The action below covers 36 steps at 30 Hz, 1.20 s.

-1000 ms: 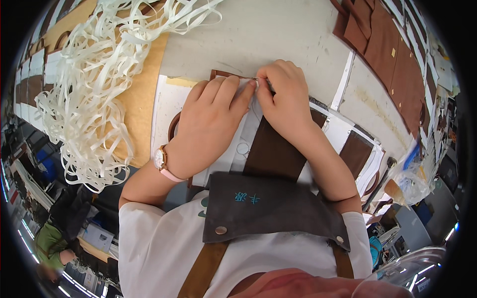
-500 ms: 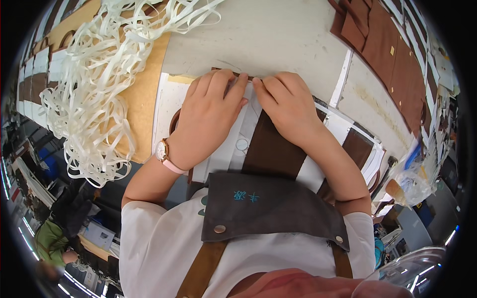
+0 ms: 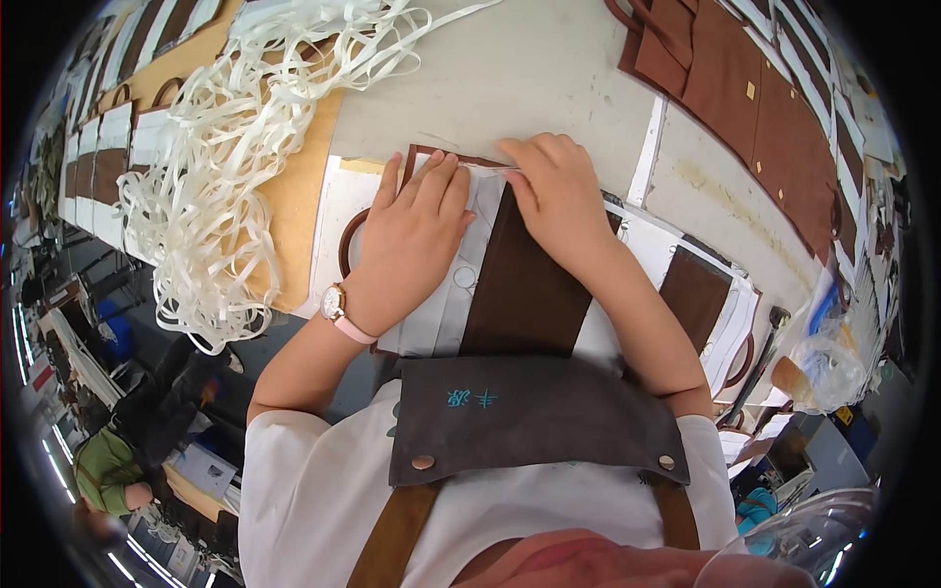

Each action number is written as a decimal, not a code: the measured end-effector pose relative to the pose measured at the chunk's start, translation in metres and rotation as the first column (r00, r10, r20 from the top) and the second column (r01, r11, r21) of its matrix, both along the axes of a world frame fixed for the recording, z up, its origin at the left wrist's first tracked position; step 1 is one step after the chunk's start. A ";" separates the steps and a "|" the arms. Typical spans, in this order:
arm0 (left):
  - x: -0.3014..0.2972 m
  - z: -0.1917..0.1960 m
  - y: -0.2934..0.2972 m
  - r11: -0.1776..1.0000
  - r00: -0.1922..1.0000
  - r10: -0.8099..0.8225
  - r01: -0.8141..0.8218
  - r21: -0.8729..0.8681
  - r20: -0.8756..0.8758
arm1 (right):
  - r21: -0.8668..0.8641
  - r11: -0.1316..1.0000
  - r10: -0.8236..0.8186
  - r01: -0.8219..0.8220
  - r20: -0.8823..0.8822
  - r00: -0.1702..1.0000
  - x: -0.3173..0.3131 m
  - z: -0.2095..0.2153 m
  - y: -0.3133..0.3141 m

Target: The person works at a factory workstation, handling white fabric strips and brown leather handbag components. They fold and align the white strips along the edges of the brown leather pieces, pressing them down to secure the placement. The task involves repetitive manual assembly of bag parts on a table.

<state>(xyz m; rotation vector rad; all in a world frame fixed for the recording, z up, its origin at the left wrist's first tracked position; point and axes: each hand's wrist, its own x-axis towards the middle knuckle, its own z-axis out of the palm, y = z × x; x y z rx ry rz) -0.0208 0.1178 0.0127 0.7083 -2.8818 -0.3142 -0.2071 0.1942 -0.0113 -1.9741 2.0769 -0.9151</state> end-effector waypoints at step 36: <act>0.006 -0.022 0.051 0.954 0.996 0.080 -0.091 -0.286 -0.051 | -0.161 0.987 0.019 0.019 0.232 0.973 0.009 -0.028 0.009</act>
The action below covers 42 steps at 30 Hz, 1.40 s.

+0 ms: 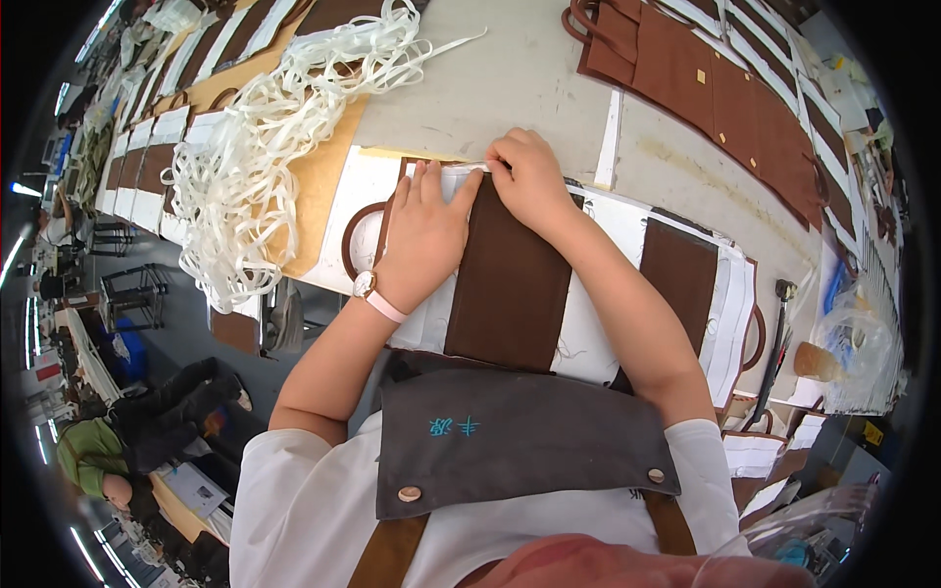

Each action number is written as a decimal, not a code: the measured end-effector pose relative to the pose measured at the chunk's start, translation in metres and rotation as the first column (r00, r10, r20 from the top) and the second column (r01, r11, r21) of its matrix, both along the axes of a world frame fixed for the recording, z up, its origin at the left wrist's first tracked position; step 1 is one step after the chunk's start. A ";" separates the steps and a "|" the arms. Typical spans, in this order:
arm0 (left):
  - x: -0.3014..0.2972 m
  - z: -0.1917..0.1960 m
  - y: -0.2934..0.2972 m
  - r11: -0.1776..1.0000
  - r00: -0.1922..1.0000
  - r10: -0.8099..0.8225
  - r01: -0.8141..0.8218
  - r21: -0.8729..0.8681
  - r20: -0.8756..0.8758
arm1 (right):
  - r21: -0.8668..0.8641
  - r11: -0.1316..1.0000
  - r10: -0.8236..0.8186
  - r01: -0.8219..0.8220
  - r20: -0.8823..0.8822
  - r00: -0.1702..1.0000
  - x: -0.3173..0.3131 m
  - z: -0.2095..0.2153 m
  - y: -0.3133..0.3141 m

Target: The person works at a factory workstation, handling white fabric strips and brown leather handbag components. They fold and align the white strips along the edges of the brown leather pieces, pressing them down to secure the placement. The task involves repetitive manual assembly of bag parts on a table.

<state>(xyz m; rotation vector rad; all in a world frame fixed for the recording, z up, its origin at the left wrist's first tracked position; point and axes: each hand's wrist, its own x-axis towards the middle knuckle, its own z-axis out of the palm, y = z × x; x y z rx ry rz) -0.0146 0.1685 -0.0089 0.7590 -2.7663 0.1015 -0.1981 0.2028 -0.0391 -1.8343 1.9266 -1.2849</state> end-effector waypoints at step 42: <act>-0.007 0.000 0.024 0.995 0.993 -0.014 0.025 0.095 -0.115 | 0.171 0.985 -0.002 0.005 -0.015 1.000 -0.018 0.011 0.044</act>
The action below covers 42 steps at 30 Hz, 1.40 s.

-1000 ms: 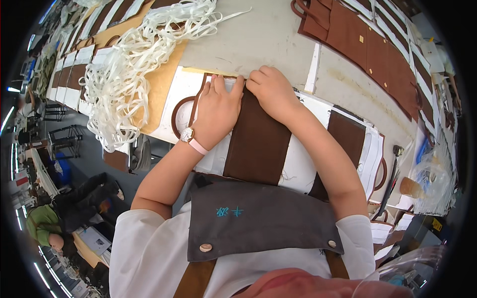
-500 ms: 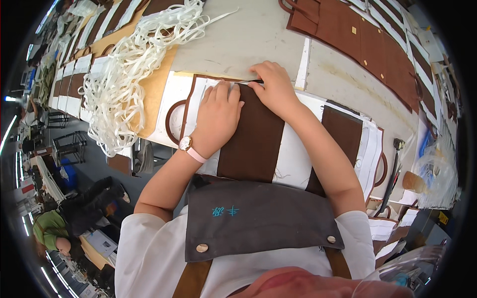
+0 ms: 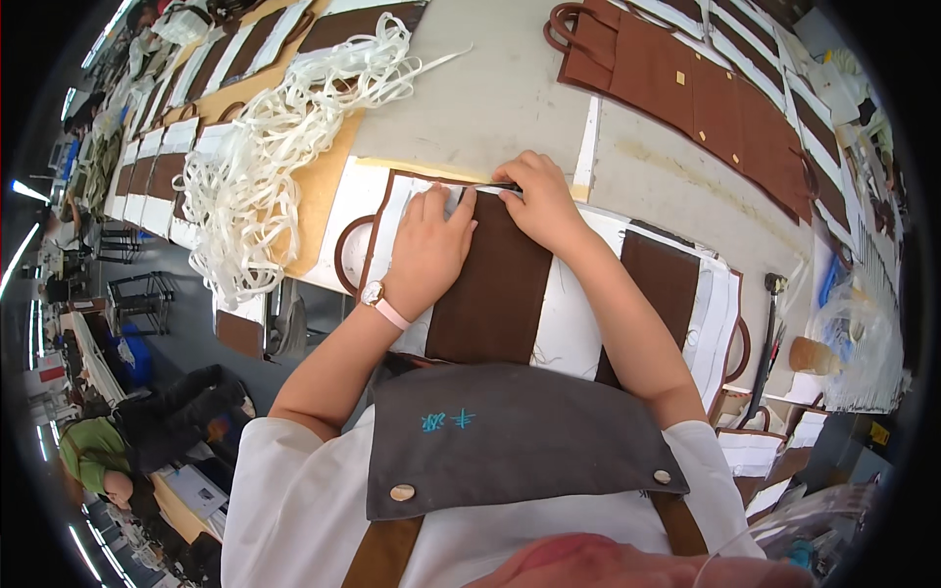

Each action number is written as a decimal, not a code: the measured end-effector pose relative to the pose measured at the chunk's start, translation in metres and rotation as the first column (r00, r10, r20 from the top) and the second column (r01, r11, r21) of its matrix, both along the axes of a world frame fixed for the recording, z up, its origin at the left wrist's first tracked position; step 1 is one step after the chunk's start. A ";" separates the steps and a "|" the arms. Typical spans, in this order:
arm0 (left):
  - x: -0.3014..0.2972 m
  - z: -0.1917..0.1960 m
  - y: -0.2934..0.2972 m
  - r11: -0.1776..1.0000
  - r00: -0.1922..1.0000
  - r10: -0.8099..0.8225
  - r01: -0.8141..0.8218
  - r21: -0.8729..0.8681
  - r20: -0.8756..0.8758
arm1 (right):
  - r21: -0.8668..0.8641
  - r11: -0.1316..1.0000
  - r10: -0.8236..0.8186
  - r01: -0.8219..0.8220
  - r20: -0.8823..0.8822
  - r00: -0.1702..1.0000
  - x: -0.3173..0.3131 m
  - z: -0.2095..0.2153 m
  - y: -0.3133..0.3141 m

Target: The person works at a factory workstation, handling white fabric strips and brown leather handbag components. They fold and align the white strips along the edges of the brown leather pieces, pressing them down to secure the placement. The task involves repetitive manual assembly of bag parts on a table.

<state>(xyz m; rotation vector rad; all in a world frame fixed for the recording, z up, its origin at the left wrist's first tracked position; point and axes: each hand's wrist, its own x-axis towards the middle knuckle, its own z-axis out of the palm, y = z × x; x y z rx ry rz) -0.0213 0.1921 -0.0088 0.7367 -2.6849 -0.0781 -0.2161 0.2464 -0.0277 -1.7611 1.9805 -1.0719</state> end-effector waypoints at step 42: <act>-0.002 0.004 0.009 0.988 0.999 0.035 -0.037 0.150 0.010 | -0.054 0.997 0.037 -0.054 -0.287 0.957 0.008 0.013 0.003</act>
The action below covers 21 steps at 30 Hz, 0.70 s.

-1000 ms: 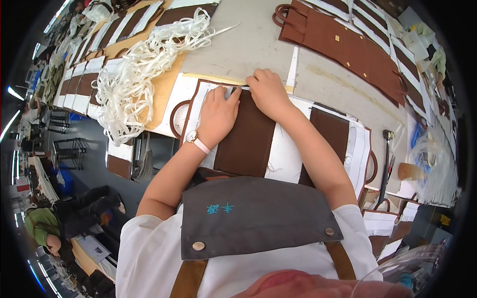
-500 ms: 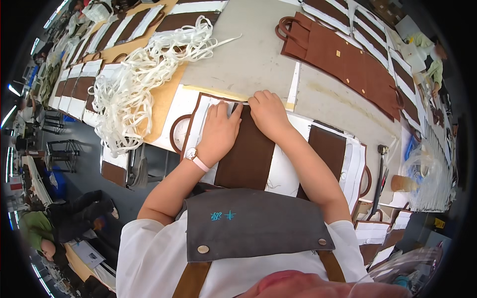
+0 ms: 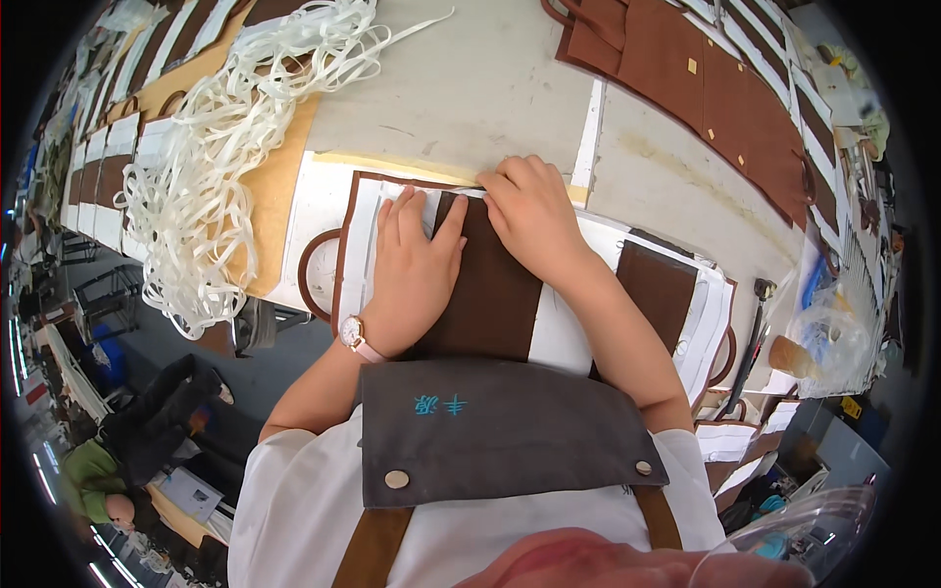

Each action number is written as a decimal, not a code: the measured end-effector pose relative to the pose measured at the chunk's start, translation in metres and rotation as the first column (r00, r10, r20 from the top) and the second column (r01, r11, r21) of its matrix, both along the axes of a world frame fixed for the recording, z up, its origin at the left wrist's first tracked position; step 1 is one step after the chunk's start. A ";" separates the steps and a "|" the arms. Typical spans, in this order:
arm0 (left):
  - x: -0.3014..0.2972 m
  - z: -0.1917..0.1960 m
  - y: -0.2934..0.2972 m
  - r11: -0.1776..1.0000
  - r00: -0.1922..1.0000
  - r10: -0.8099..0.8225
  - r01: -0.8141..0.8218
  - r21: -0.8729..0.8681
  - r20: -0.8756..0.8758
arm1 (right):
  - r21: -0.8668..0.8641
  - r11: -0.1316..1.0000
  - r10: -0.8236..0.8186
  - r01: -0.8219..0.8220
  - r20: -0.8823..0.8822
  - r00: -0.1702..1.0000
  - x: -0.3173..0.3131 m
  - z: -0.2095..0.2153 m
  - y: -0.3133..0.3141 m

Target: The person works at a factory workstation, handling white fabric strips and brown leather handbag components. They fold and align the white strips along the edges of the brown leather pieces, pressing them down to secure the placement. The task involves repetitive manual assembly of bag parts on a table.

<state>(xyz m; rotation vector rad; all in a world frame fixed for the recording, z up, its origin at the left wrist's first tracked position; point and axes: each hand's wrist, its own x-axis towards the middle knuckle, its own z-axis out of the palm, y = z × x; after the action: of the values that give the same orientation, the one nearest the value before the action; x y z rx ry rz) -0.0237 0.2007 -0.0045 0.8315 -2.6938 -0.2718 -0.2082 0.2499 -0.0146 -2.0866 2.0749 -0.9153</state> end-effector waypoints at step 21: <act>-0.001 0.000 -0.001 0.994 0.999 0.005 -0.010 0.109 0.046 | -0.011 0.996 0.083 -0.083 0.225 0.971 -0.001 -0.008 -0.001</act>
<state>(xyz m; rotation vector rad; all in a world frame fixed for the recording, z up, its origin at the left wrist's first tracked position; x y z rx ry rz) -0.0251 0.2002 -0.0043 0.8889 -2.7384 -0.4057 -0.2089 0.2485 -0.0225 -1.9493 1.8608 -1.0842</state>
